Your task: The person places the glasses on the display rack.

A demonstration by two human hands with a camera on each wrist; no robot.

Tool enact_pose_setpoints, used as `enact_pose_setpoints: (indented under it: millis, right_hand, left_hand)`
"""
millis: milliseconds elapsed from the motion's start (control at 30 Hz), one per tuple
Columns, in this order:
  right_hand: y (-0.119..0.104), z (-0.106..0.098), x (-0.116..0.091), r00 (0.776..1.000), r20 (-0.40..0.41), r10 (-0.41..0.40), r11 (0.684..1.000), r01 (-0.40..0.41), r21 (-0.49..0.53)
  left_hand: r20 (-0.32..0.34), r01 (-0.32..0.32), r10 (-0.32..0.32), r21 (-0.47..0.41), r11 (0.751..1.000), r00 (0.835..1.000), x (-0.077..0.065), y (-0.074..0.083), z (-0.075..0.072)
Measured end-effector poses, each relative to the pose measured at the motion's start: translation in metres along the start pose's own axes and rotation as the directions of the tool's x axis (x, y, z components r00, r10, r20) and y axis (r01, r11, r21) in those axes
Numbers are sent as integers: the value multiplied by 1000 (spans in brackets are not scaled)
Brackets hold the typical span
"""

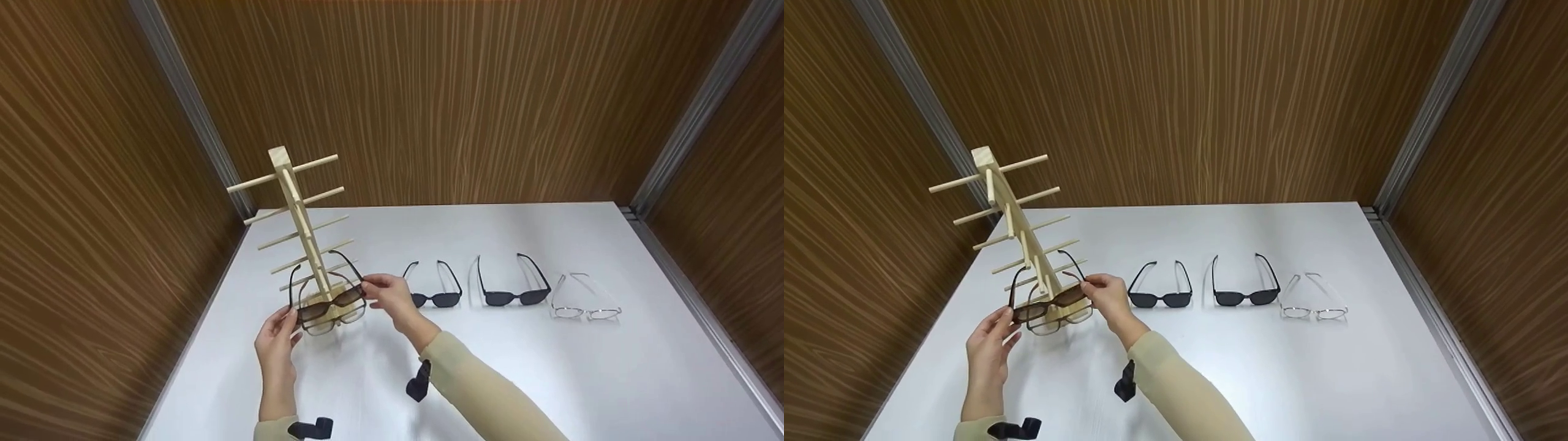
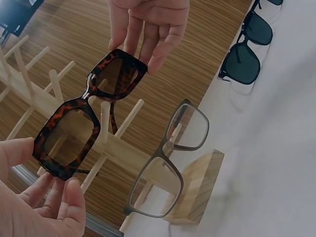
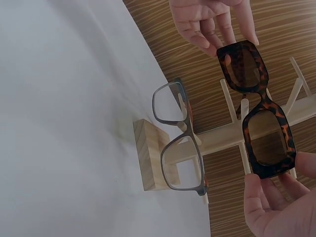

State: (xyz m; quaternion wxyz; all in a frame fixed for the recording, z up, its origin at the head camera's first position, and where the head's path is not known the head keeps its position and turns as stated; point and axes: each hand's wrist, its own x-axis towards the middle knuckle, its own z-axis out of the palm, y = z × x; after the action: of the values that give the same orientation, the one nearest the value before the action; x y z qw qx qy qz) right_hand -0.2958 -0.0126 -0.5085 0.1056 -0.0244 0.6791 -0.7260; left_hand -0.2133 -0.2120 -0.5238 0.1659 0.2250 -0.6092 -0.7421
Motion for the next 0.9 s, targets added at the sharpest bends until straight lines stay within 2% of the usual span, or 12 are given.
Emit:
enact_pose_setpoints:
  millis: [467, 900]
  right_hand:
    - [8, -5, 1, 999, 47, 11, 995, -15, 103]
    - [10, -9, -1, 997, 54, 47, 990, -54, 132]
  left_hand:
    - [-8, 33, -33, 18, 999, 999, 7, -9, 2]
    - [25, 48, -49, 33, 998, 998, 7, -9, -5]
